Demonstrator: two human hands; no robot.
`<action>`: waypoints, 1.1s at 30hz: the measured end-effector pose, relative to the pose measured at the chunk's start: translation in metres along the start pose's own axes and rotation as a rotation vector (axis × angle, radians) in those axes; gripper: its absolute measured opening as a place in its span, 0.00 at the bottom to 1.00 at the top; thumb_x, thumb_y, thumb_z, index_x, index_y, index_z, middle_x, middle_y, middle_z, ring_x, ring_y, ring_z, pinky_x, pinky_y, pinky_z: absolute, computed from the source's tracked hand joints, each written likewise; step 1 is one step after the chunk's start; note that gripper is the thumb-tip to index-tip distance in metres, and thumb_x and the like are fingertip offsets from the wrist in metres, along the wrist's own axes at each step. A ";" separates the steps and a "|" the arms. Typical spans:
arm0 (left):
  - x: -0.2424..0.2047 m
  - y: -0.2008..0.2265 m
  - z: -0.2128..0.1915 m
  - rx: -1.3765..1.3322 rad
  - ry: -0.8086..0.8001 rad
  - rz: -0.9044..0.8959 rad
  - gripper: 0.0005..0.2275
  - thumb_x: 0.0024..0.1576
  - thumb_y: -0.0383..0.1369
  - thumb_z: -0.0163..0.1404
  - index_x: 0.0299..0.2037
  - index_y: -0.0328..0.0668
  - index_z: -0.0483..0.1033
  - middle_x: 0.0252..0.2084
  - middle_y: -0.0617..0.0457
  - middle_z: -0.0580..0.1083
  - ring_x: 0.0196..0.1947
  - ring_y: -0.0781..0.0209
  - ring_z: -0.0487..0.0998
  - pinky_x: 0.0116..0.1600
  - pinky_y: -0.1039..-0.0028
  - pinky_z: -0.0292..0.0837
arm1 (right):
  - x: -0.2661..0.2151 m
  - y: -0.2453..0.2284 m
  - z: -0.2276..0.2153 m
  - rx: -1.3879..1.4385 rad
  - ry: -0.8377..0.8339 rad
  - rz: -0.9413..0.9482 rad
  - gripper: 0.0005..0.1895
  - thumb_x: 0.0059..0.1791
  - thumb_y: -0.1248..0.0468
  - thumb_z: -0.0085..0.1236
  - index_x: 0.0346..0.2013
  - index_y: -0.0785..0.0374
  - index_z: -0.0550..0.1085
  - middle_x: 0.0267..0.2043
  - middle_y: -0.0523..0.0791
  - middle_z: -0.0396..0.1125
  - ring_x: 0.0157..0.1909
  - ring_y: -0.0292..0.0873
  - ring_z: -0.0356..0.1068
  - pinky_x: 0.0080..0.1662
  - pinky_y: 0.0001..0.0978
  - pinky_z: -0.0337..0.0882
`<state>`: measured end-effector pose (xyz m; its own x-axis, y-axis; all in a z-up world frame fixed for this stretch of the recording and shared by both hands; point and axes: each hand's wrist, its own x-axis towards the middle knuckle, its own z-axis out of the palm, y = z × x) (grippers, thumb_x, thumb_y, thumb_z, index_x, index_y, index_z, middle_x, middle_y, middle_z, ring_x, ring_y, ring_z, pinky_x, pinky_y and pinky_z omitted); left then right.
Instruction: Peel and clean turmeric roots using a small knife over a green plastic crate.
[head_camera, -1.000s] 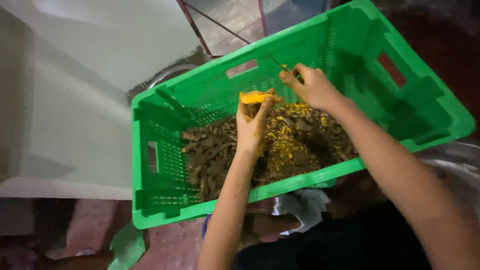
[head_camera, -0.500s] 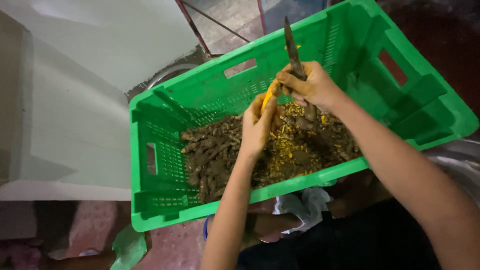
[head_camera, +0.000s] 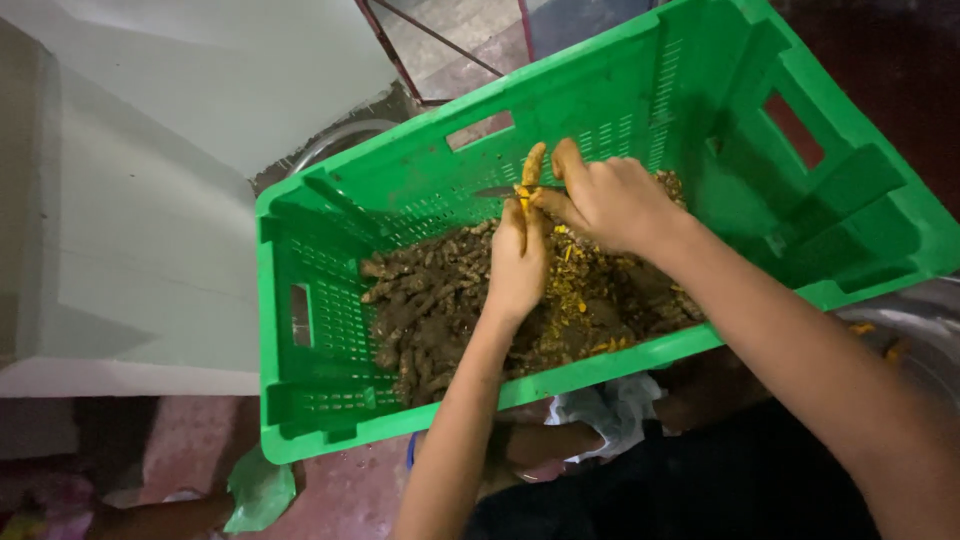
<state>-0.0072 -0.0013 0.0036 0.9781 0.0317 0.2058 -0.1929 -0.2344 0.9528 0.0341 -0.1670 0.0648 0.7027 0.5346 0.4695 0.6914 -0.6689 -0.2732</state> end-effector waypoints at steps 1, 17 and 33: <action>0.000 0.005 0.002 -0.002 -0.002 -0.001 0.12 0.69 0.35 0.34 0.39 0.36 0.64 0.26 0.41 0.64 0.28 0.58 0.65 0.31 0.68 0.65 | 0.000 0.003 0.007 -0.001 -0.002 0.002 0.25 0.60 0.43 0.39 0.47 0.64 0.61 0.18 0.52 0.68 0.23 0.58 0.74 0.31 0.48 0.74; -0.004 0.077 0.010 0.167 0.200 -0.111 0.12 0.66 0.33 0.37 0.41 0.28 0.66 0.32 0.18 0.73 0.36 0.19 0.77 0.33 0.44 0.69 | 0.014 0.005 0.033 0.098 0.230 0.513 0.23 0.59 0.47 0.45 0.49 0.67 0.62 0.30 0.57 0.72 0.31 0.66 0.75 0.34 0.61 0.72; -0.002 0.034 -0.001 0.264 0.082 -0.111 0.15 0.67 0.41 0.35 0.56 0.44 0.66 0.31 0.27 0.77 0.37 0.24 0.80 0.36 0.44 0.72 | -0.002 0.012 0.017 0.278 0.018 0.052 0.09 0.60 0.66 0.50 0.40 0.66 0.76 0.26 0.54 0.73 0.30 0.55 0.76 0.37 0.42 0.75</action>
<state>-0.0156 -0.0088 0.0359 0.9804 0.1469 0.1311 -0.0475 -0.4698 0.8815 0.0437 -0.1673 0.0463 0.7370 0.4923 0.4631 0.6758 -0.5265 -0.5159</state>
